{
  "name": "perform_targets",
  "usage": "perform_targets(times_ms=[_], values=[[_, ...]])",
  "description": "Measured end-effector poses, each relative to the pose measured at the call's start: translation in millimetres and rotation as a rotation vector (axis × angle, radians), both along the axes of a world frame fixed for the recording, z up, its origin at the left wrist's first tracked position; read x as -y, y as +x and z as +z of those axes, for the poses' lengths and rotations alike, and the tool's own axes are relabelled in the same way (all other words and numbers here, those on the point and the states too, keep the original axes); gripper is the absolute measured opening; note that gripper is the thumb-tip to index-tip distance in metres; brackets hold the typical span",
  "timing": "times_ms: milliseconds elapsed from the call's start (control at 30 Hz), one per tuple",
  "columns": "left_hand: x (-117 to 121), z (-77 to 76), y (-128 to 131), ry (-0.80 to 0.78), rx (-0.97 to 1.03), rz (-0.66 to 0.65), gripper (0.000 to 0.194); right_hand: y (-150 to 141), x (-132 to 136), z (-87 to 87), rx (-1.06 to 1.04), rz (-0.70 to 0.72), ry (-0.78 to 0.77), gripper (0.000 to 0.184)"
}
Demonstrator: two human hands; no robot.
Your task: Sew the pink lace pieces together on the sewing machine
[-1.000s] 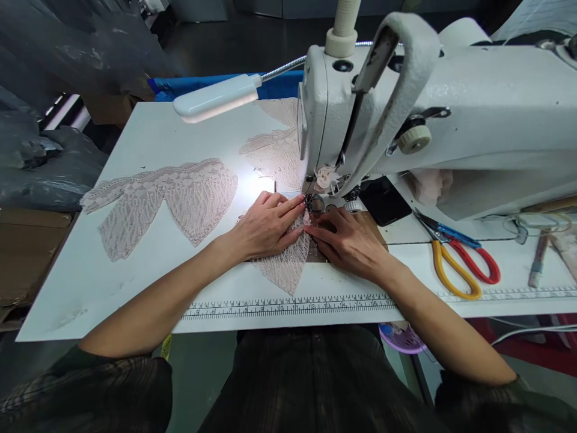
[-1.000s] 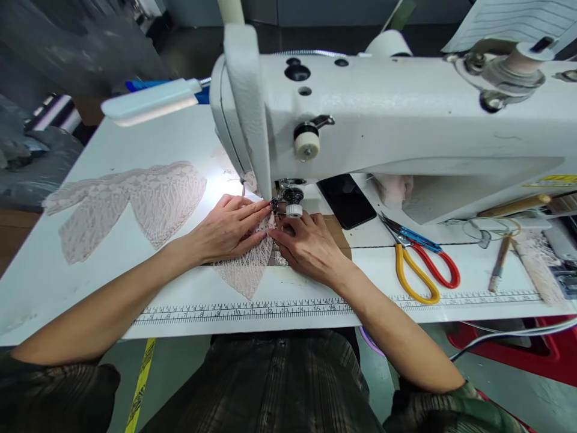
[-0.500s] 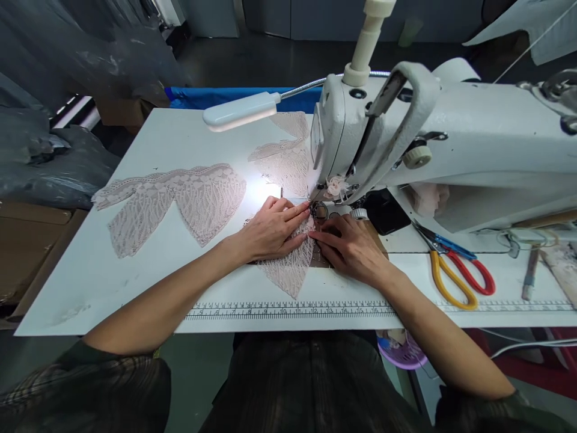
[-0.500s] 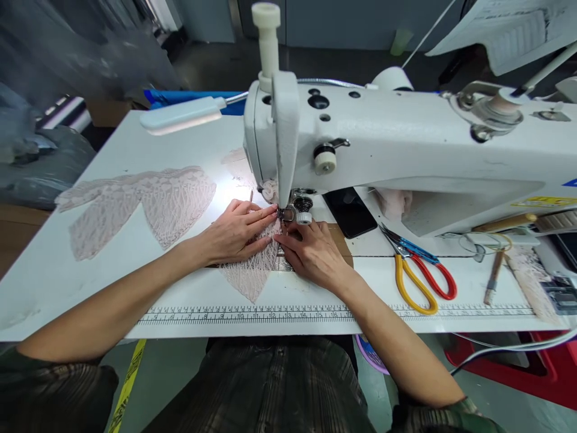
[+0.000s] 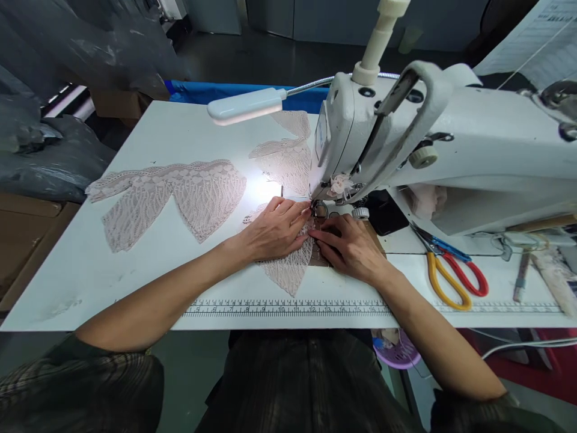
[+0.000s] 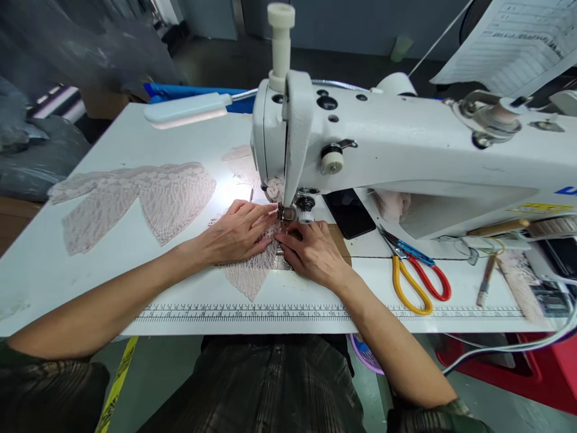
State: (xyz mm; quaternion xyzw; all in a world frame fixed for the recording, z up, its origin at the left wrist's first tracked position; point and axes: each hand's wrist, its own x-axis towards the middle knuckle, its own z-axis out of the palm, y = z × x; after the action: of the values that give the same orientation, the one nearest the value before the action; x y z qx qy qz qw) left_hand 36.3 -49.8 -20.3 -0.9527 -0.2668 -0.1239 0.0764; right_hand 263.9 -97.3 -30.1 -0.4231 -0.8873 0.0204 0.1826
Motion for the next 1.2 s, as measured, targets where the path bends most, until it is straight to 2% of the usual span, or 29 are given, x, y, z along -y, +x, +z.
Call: perform_targets(times_ms=[133,300,667,867,1200], values=[[-1,-2.7,-1,-0.016,0.071,-0.116,0.028,0,-1,0.9,0.038,0.003,0.005,0.033],[-2,3.4,-6,-0.096,0.082,-0.111,0.028,-3,0,2.3,0.048,-0.018,-0.009,0.032],[4,8.5,-1,-0.011,-0.079,-0.012,0.039,-8,-2,4.5,0.141,-0.098,0.004,0.035],[4,4.4,4,0.026,-0.068,0.046,0.041,-14,-2,11.1,0.247,-0.207,-0.006,0.038],[-2,0.7,8,0.027,-0.011,0.105,0.037,-14,-2,14.2,0.295,-0.225,-0.049,0.042]])
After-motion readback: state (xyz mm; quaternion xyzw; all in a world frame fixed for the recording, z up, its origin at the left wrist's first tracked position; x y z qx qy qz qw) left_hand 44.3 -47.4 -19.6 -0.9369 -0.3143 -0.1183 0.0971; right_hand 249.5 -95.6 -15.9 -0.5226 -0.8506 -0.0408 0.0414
